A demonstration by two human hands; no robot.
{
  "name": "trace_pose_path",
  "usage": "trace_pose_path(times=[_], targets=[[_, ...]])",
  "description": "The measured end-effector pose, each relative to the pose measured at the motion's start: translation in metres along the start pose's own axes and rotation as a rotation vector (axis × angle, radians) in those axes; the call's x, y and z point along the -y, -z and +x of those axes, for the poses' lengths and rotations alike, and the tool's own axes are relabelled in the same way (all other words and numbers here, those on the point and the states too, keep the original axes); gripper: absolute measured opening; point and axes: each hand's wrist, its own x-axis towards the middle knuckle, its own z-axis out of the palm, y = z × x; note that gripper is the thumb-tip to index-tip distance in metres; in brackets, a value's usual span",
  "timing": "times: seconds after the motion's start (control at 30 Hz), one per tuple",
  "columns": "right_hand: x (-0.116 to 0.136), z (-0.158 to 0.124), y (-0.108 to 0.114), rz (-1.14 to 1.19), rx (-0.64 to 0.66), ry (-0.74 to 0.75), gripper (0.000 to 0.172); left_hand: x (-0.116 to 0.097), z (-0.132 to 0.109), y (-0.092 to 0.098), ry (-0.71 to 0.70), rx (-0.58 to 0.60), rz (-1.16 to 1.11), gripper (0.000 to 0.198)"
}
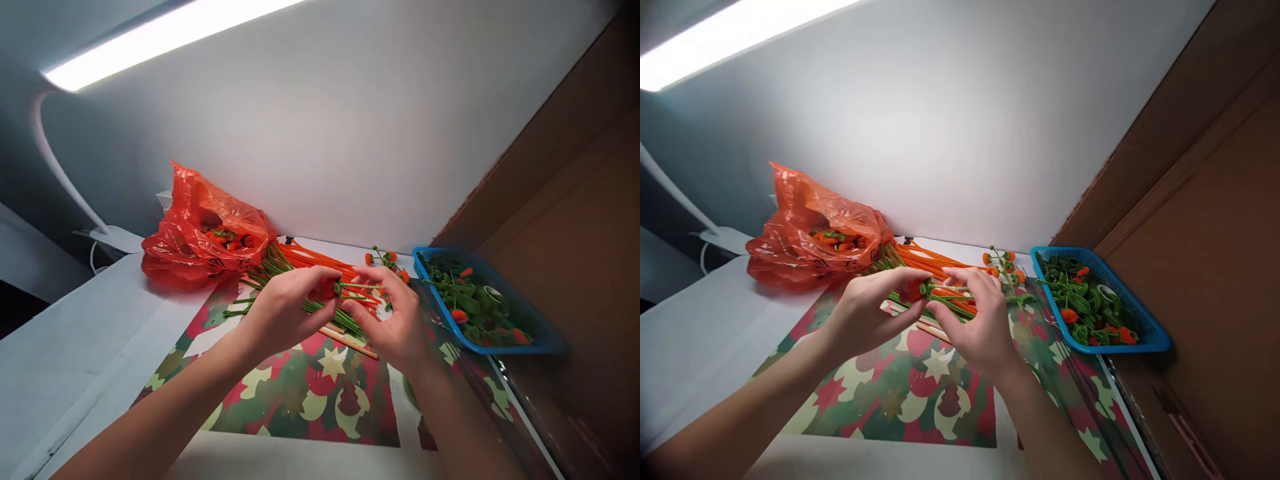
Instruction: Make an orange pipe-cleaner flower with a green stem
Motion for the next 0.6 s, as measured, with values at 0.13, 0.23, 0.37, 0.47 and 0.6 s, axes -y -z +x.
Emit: trace_pose_path(times=[0.13,0.23,0.37,0.47,0.6], targets=[[-0.008,-0.001,0.002,0.054,-0.067,-0.074,0.03,0.036,0.011,0.039,0.386,0.132,0.315,0.024],[-0.013,0.0,0.004,0.112,-0.102,-0.106,0.024,0.074,0.011,0.078,0.759,0.248,0.629,0.026],[-0.017,0.001,0.006,0.117,-0.118,-0.131,0.02,0.114,0.002,0.101,0.75,0.119,0.754,0.035],[-0.02,0.001,0.006,0.122,-0.129,-0.136,0.018,0.134,-0.003,0.091,0.617,0.163,0.791,0.037],[-0.024,0.002,0.008,0.118,-0.149,-0.126,0.016,0.153,-0.008,0.079,0.633,0.16,0.887,0.036]])
